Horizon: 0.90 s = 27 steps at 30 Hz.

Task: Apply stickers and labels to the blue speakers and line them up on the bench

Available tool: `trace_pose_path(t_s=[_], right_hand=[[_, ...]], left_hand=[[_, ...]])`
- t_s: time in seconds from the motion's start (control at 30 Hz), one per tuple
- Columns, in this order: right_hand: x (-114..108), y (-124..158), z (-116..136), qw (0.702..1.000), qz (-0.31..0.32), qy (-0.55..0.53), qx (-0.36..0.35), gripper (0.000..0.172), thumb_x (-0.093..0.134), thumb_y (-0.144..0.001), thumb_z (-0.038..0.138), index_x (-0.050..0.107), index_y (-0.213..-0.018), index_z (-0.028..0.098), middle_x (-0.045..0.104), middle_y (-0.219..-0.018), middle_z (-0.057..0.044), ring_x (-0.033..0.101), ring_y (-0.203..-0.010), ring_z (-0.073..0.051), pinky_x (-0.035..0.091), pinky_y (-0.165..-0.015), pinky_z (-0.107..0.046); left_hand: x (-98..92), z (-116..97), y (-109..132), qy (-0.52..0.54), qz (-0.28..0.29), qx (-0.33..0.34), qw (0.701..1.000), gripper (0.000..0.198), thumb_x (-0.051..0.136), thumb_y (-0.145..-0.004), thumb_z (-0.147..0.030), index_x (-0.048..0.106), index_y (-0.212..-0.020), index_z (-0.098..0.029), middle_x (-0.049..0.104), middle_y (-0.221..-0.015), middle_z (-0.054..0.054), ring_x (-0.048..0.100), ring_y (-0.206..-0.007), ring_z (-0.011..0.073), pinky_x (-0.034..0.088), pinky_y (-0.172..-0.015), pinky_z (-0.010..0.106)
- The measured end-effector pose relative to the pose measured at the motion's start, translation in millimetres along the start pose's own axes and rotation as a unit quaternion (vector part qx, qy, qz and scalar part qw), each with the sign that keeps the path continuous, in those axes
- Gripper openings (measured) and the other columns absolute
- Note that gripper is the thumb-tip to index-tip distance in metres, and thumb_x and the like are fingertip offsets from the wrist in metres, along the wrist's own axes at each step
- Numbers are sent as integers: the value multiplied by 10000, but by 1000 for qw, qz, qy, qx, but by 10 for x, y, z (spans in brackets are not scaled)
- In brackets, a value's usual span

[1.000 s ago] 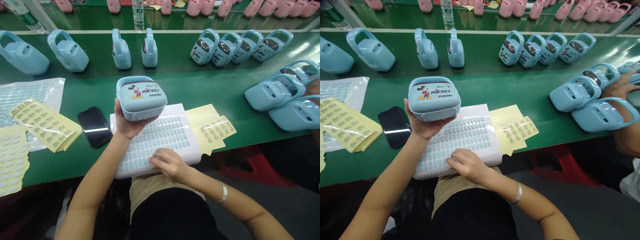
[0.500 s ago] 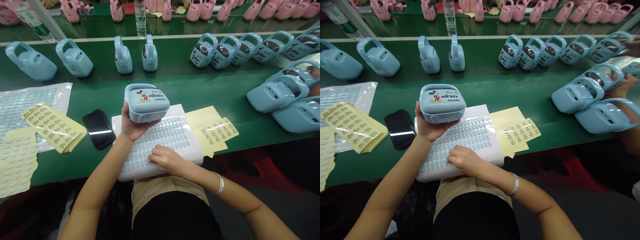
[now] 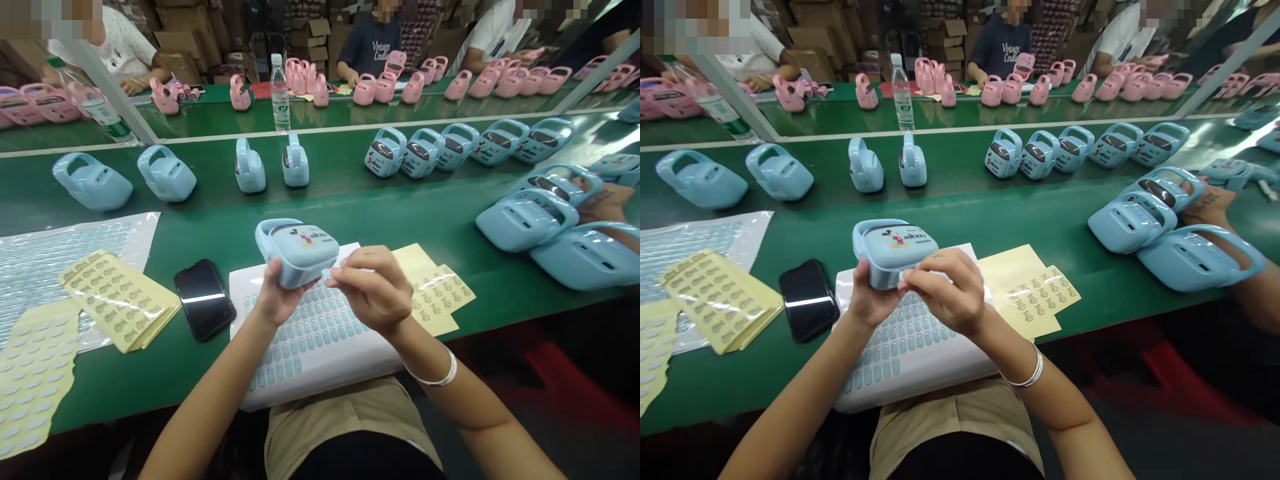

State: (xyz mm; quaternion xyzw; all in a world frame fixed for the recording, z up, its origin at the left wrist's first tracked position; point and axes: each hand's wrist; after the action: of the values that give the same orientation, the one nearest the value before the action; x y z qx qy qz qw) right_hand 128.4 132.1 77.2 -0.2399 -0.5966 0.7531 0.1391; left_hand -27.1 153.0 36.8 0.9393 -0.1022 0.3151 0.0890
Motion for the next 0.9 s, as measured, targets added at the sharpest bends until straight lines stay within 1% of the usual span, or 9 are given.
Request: trace_pose_path(t_s=[0.07,0.13,0.2,0.27,0.37,0.47,0.6,0.77,0.9], right_hand=[[-37,-91,-17,1000,-12,13,-5,156,655,-825,145,608,-950,227,607,-767,-15,601,-693,-144,529,-609,-299],[-79,-146,-37,999,-7,26,-41,143,652,-825,137,609,-938,212,601,-766,-22,594,-688,-145,525,-609,-298],[-104,-150,-55,994,27,38,-102,113,644,-820,114,621,-895,195,594,-763,-29,585,-689,-145,513,-594,-291],[-103,-112,-73,983,65,59,-159,109,621,-819,88,638,-832,194,594,-755,-29,577,-695,-142,491,-569,-279],[-66,-35,-105,968,100,94,-208,175,578,-834,75,660,-768,214,613,-734,-16,571,-703,-134,464,-552,-270],[-21,16,-151,962,107,111,-224,213,556,-842,73,670,-744,224,630,-728,-9,568,-708,-130,450,-548,-269],[-2,35,-219,959,102,99,-244,205,562,-823,46,673,-732,192,632,-737,-21,569,-715,-135,453,-544,-270],[-7,27,-290,950,123,80,-277,199,580,-820,52,668,-732,208,627,-746,-4,570,-696,-120,454,-533,-264],[7,26,-294,949,127,76,-279,207,554,-842,54,663,-712,173,622,-725,-17,567,-658,-110,458,-505,-250]], left_hand=[[-13,11,17,-69,-6,72,995,789,813,-510,-461,481,-1204,-286,611,-1131,43,565,-1075,292,458,-911,426],[-18,24,39,-131,-11,114,985,851,861,-449,-324,464,-1202,-318,602,-1095,10,577,-1011,253,451,-899,406],[-8,44,61,-154,-10,117,981,823,862,-457,-309,470,-1180,-314,606,-1059,6,582,-972,240,454,-877,401],[13,65,77,-160,3,111,981,782,851,-496,-308,459,-1173,-308,619,-1016,7,590,-952,236,461,-858,396],[35,84,89,-192,7,114,975,773,840,-526,-270,440,-1186,-310,617,-990,9,600,-916,231,479,-806,375],[28,90,91,-222,-22,107,969,775,829,-535,-274,438,-1204,-310,586,-1031,22,589,-917,232,479,-788,372],[-5,102,89,-252,-58,115,959,785,828,-509,-255,468,-1205,-298,550,-1102,47,556,-1004,258,446,-871,409],[-20,123,93,-263,-59,115,956,764,809,-513,-217,488,-1202,-292,552,-1118,59,543,-1037,272,428,-905,435],[-19,129,96,-265,-63,110,956,746,798,-532,-216,482,-1203,-300,544,-1126,57,541,-1020,262,421,-904,430]])
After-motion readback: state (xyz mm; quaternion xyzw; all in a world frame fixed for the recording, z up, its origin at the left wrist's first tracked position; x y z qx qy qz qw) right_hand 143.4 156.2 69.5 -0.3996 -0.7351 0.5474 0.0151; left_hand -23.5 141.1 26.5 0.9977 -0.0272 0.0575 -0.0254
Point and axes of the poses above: each hand's wrist, its own y-axis away from the middle knuckle, its own x-axis out of the palm, z = x × y
